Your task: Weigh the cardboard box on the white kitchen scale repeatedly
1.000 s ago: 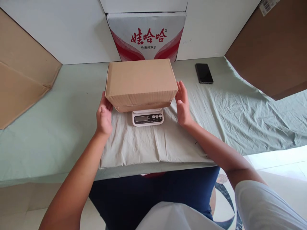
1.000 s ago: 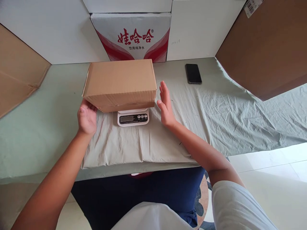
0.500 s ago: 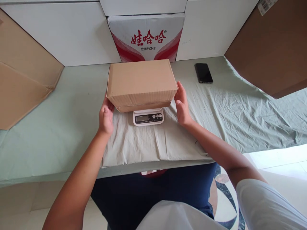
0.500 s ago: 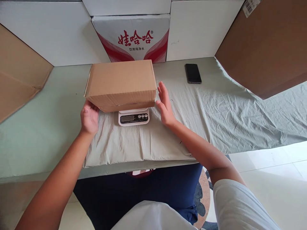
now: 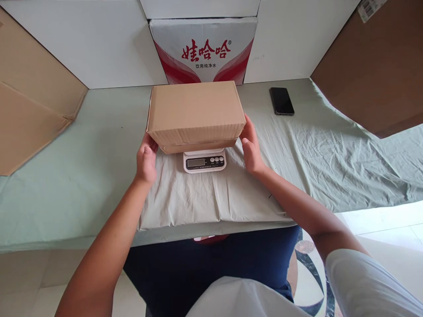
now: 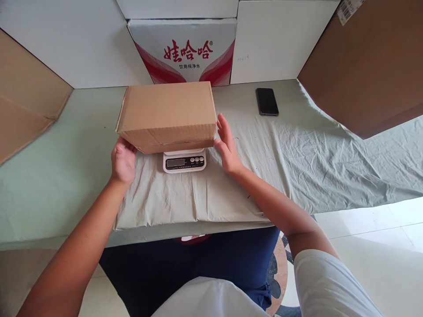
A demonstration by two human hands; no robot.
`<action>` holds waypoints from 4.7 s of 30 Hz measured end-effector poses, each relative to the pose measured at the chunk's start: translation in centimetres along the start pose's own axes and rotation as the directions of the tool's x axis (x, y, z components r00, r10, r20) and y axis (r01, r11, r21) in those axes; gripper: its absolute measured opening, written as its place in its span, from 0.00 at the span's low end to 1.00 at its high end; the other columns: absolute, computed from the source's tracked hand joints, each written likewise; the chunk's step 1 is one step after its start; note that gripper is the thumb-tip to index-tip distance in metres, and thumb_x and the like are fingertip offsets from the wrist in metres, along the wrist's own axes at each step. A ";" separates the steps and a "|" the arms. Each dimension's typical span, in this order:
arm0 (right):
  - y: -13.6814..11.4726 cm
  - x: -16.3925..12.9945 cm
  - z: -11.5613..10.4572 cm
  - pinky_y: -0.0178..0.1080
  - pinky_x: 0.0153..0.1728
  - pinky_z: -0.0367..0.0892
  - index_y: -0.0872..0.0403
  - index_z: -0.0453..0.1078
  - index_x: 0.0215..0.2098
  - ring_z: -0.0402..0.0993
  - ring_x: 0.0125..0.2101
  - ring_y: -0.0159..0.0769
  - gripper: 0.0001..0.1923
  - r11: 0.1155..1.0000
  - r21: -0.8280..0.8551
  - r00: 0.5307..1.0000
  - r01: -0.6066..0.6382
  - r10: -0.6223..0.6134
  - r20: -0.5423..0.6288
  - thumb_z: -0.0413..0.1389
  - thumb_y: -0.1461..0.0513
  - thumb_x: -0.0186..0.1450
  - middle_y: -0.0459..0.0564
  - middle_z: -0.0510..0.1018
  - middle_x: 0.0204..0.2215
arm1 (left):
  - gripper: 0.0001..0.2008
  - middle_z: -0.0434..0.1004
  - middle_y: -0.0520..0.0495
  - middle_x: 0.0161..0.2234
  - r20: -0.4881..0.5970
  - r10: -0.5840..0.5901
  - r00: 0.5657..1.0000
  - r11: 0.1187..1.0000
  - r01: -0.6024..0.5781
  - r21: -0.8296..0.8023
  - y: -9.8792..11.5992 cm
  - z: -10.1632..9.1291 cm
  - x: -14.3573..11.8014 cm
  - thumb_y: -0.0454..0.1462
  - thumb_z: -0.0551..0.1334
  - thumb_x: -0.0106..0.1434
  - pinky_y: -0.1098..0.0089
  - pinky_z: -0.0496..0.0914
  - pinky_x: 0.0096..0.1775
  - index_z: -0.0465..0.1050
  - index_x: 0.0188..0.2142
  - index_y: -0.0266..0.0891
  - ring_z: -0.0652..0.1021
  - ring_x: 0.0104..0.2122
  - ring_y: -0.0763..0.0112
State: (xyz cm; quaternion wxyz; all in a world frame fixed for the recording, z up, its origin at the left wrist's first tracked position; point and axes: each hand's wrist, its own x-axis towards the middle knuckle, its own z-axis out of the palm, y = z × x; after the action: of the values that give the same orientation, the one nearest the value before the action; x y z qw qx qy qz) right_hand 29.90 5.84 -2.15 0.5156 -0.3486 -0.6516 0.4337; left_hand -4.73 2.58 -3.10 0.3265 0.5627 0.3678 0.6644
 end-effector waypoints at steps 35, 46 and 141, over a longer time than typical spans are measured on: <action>-0.5 0.3 0.5 0.67 0.88 0.48 0.32 0.52 0.81 0.48 0.87 0.57 0.53 0.999 0.053 1.000 0.000 -0.001 0.004 0.55 0.26 0.66 0.42 0.53 0.87 | 0.41 0.84 0.35 0.66 0.050 -0.028 0.998 0.999 0.028 -0.014 -0.3 -0.4 -0.3 0.72 0.57 0.71 0.47 0.69 0.76 0.82 0.64 0.46 0.78 0.72 0.45; -0.6 0.2 0.4 0.67 0.88 0.47 0.33 0.53 0.81 0.49 0.86 0.57 0.50 0.997 0.076 1.000 0.013 -0.014 0.009 0.56 0.28 0.68 0.42 0.54 0.87 | 0.40 0.86 0.34 0.64 0.044 -0.023 0.999 0.999 0.024 -0.026 -0.6 -0.7 -0.3 0.70 0.57 0.73 0.51 0.71 0.74 0.85 0.61 0.42 0.82 0.68 0.47; 5.3 16.4 4.8 0.53 0.88 0.50 0.45 0.51 0.77 0.56 0.83 0.49 0.58 0.998 0.067 0.987 -0.017 0.027 -0.158 0.53 0.26 0.59 0.54 0.63 0.81 | 0.50 0.78 0.47 0.73 -0.086 -0.188 0.978 0.978 0.179 -0.109 -8.3 1.8 15.4 0.83 0.55 0.57 0.54 0.58 0.79 0.81 0.59 0.56 0.65 0.81 0.62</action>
State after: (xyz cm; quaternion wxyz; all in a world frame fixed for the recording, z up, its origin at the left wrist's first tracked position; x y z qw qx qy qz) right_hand 21.54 21.70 -1.42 0.5721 -0.3723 -0.5901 0.4311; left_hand -5.16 20.17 -2.24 0.3963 0.4767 0.3996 0.6753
